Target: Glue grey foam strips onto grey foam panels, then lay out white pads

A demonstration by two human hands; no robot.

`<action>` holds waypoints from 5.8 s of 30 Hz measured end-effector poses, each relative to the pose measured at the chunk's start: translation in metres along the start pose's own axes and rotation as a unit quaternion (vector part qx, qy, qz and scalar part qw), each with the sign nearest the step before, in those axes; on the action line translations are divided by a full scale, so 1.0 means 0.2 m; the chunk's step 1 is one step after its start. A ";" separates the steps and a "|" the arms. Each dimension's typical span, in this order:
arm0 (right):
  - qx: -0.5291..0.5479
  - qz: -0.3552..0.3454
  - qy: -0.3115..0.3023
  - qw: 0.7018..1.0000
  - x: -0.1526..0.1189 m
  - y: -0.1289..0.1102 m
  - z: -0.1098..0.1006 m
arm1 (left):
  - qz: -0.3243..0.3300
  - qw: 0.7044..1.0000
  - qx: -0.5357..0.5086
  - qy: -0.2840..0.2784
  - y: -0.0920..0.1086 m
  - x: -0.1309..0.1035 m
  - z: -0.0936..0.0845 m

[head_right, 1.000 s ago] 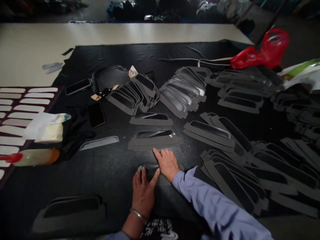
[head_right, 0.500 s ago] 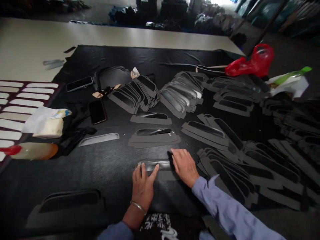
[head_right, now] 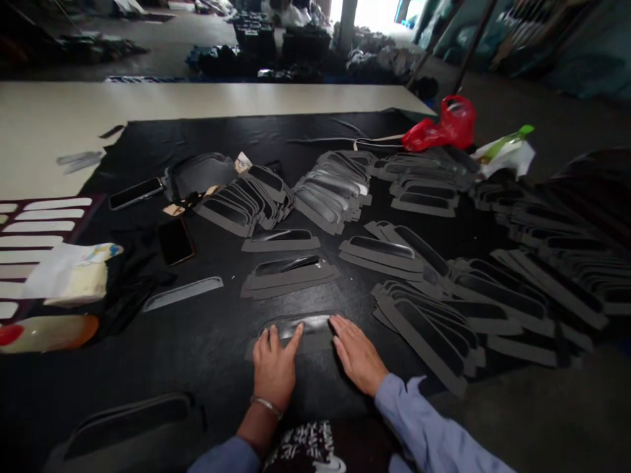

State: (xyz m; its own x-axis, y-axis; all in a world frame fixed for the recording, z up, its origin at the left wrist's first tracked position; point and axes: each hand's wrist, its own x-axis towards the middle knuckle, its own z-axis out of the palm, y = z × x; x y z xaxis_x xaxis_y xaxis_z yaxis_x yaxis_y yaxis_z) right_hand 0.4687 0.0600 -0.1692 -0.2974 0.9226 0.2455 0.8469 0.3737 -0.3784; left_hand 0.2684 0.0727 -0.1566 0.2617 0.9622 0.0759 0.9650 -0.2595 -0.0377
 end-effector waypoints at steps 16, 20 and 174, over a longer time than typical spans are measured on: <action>-0.068 0.106 0.012 0.992 0.00 0.04 0.03 | -0.047 0.935 -0.337 0.103 -0.25 -0.05 0.06; -0.087 0.109 0.036 0.990 0.00 0.03 0.05 | -0.107 0.940 -0.303 0.111 -0.37 -0.06 0.11; -0.112 -0.141 -0.194 0.964 1.42 -0.93 0.28 | -0.198 0.865 -0.430 0.167 -0.74 -0.29 0.03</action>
State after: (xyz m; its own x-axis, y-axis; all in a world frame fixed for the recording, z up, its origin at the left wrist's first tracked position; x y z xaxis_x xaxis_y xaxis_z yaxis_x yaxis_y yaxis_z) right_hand 0.2021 0.2588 -0.0789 -0.6363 0.7692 -0.0578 0.7686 0.6258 -0.1331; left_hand 0.1105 0.0559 -0.1613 -0.2403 0.9492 0.2033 0.5978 -0.0203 0.8014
